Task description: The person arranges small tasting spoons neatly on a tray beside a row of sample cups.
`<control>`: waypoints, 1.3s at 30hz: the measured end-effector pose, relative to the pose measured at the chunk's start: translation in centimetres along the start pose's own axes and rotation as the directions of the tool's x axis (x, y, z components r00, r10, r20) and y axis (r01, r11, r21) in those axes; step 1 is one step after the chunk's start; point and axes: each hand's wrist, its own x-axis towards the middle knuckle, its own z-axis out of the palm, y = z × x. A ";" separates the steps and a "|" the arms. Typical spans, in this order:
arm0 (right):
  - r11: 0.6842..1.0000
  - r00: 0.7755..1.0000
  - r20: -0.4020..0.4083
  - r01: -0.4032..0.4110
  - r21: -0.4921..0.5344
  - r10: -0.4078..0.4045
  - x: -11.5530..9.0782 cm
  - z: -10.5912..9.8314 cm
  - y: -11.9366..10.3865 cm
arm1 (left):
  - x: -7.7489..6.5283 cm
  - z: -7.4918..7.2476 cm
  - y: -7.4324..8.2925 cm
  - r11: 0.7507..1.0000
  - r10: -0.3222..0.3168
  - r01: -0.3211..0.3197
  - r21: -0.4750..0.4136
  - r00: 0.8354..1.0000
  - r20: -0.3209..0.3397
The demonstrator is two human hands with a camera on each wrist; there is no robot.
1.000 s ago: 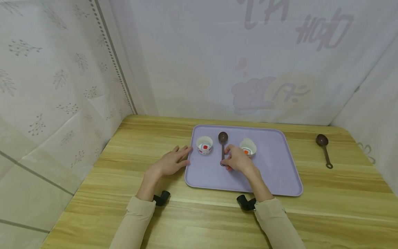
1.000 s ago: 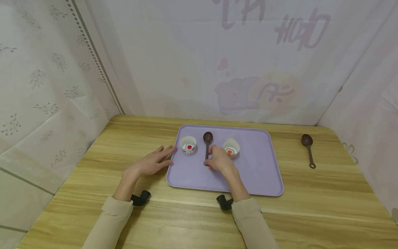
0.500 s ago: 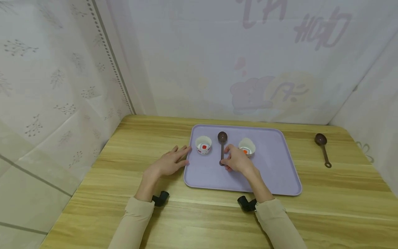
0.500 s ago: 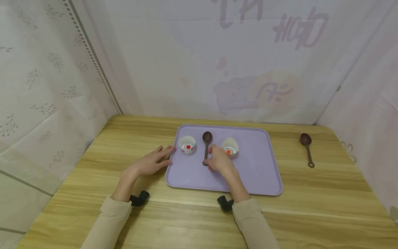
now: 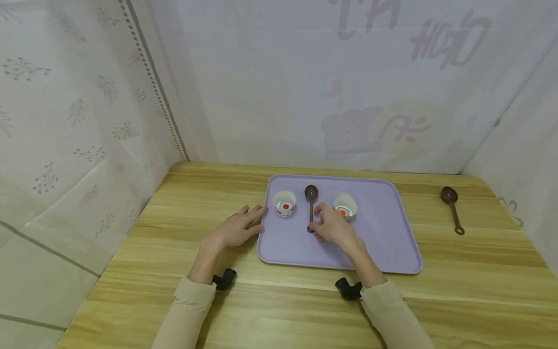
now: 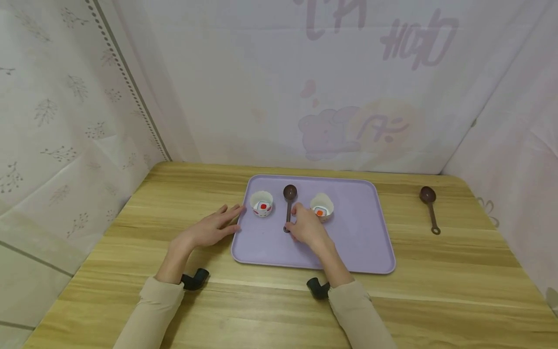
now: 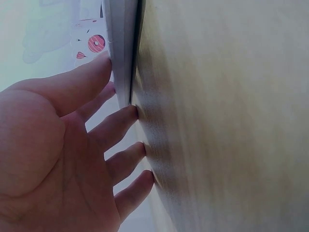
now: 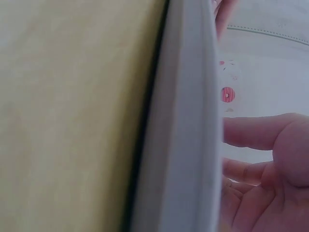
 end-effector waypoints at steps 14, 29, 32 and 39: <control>0.996 0.996 -0.028 0.080 -0.031 -0.081 -0.8 0.0 0.1 | -0.1 0.1 0.1 1.000 -0.012 0.012 -0.002 1.000 0.003; 0.980 0.985 -0.069 0.147 -0.134 -0.157 -2.1 -0.6 -0.7 | -0.1 0.0 0.1 1.000 -0.022 0.022 -0.005 1.000 0.005; 0.975 0.979 -0.078 0.177 -0.133 -0.189 -2.4 -0.8 -0.6 | -0.1 0.0 0.1 1.000 -0.021 0.021 -0.004 1.000 0.005; 0.964 0.963 -0.100 0.241 -0.108 -0.252 -3.0 -1.3 -0.1 | 0.0 0.1 -0.1 1.000 -0.018 0.018 -0.002 1.000 0.002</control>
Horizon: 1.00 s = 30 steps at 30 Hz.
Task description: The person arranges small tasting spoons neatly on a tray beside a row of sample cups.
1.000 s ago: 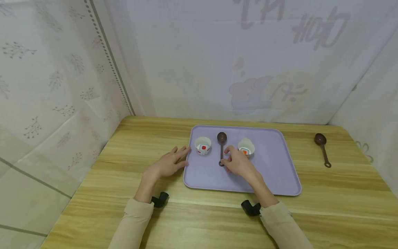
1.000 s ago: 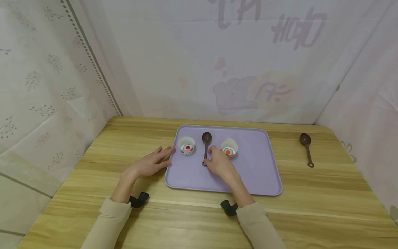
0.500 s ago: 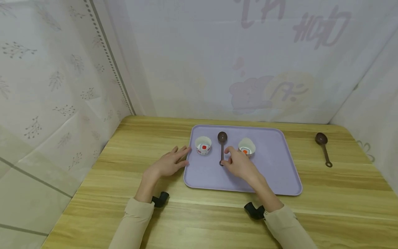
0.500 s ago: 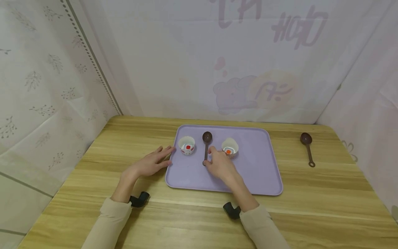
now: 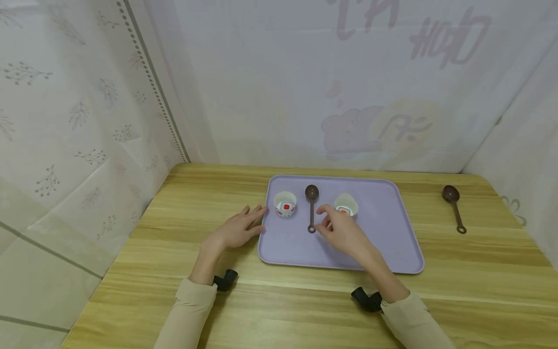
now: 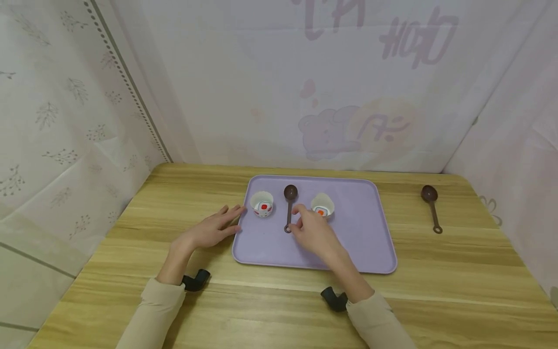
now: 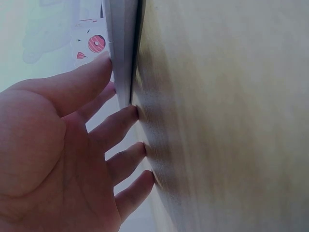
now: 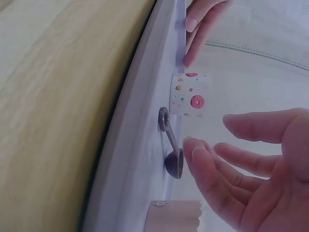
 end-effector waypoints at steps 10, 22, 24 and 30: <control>0.998 0.997 -0.052 0.066 0.013 -0.065 -0.7 -0.9 0.2 | 0.0 0.0 0.0 1.000 0.003 -0.003 0.010 1.000 0.003; 0.984 0.987 -0.031 0.161 0.075 -0.160 -1.2 -1.9 1.0 | -0.2 -0.1 0.5 1.000 0.007 -0.007 0.000 1.000 -0.004; 0.983 0.987 -0.035 0.161 0.091 -0.158 -1.3 -2.1 1.2 | -0.2 -0.1 0.5 1.000 0.007 -0.007 0.003 1.000 -0.005; 0.978 0.982 -0.069 0.183 0.105 -0.176 -1.6 -2.9 1.7 | -0.3 -0.2 0.5 1.000 0.009 -0.009 0.004 1.000 -0.007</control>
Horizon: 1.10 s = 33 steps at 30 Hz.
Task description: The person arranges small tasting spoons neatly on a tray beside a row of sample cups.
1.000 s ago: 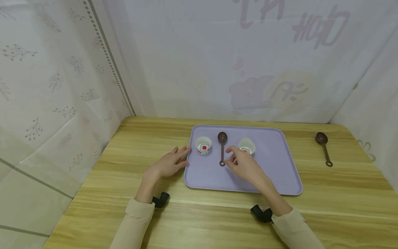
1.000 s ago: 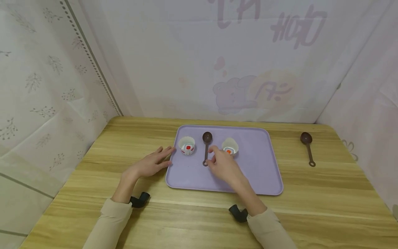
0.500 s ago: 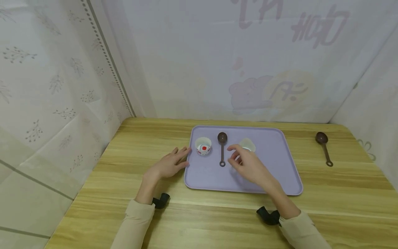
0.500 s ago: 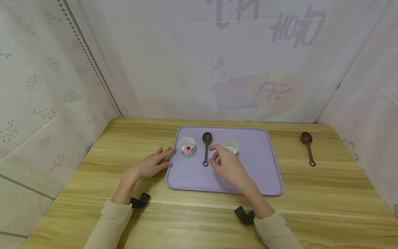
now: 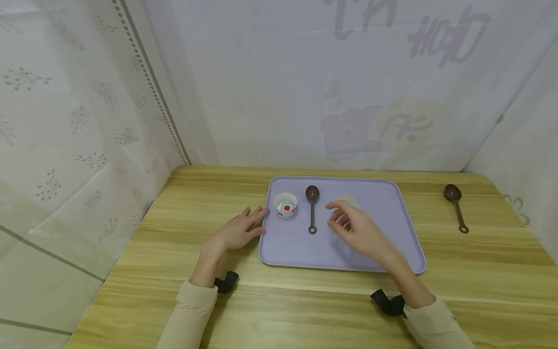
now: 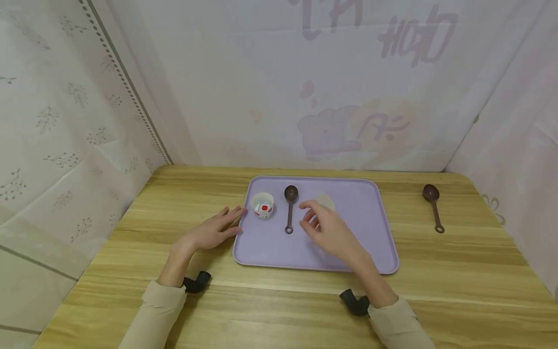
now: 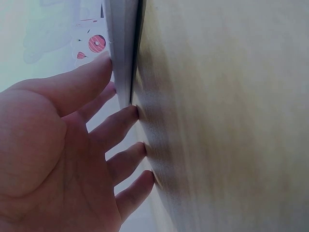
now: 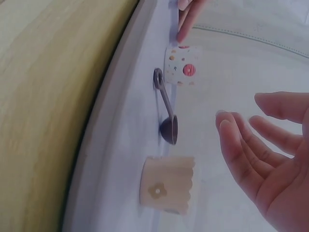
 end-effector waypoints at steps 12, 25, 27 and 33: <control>0.998 0.996 -0.086 0.021 -0.053 -0.026 -0.4 -1.6 0.6 | 0.0 0.0 0.0 1.000 0.003 -0.003 0.000 1.000 -0.001; 0.997 0.993 -0.117 -0.005 -0.079 -0.004 -1.2 -2.8 1.2 | 0.0 0.2 -0.2 1.000 0.001 -0.001 -0.003 1.000 -0.003; 0.997 0.992 -0.126 -0.003 -0.083 -0.008 -1.3 -3.1 1.3 | 0.0 0.2 -0.2 1.000 0.002 -0.002 -0.004 1.000 -0.004; 0.996 0.987 -0.162 0.003 -0.084 -0.017 -1.4 -3.8 2.0 | 0.0 0.2 -0.2 1.000 0.006 -0.006 -0.011 1.000 -0.005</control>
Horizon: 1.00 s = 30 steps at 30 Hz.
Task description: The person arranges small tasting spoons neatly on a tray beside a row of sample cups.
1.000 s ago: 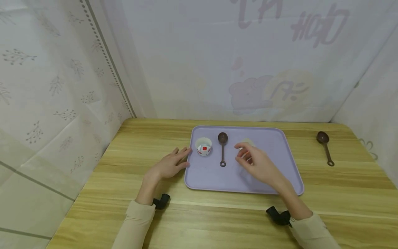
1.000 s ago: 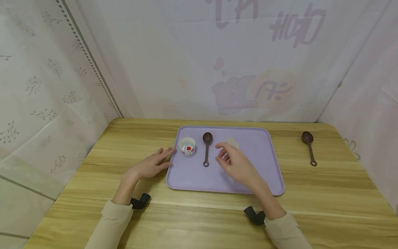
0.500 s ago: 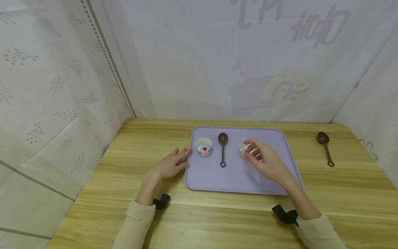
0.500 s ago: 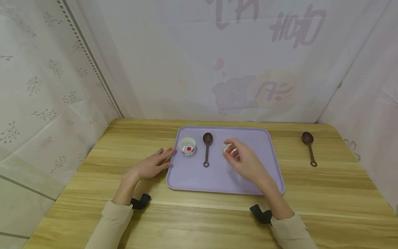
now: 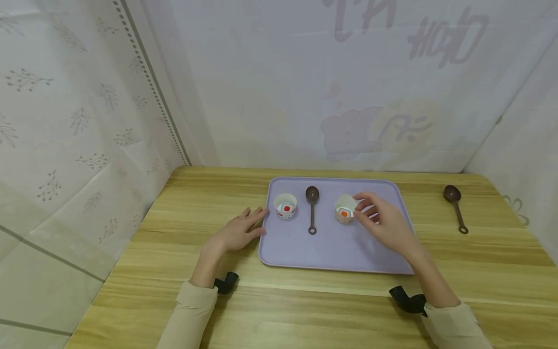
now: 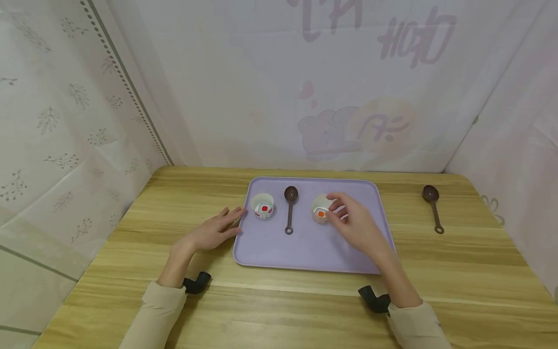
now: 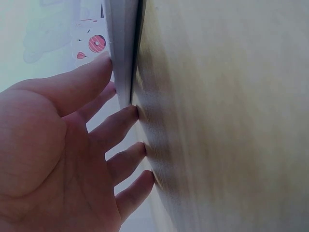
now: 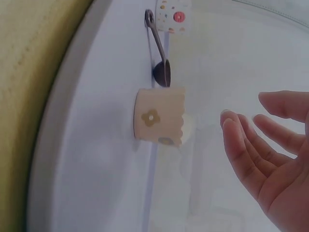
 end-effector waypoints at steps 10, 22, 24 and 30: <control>0.998 0.998 0.002 -0.055 0.012 0.055 0.0 -1.7 0.9 | 0.1 0.0 -0.1 1.000 -0.002 0.002 0.009 1.000 0.003; 0.992 0.993 -0.011 -0.121 0.030 0.121 -0.2 -3.3 2.0 | 0.1 0.0 -0.1 1.000 -0.005 0.005 0.011 1.000 0.004; 0.991 0.992 -0.014 -0.128 0.040 0.129 -0.3 -3.6 2.3 | 0.1 0.0 -0.1 1.000 -0.002 0.002 0.013 1.000 0.003; 0.991 0.991 -0.038 -0.123 0.056 0.125 -0.5 -4.4 3.0 | 0.1 0.0 -0.1 1.000 0.002 -0.002 0.008 1.000 0.000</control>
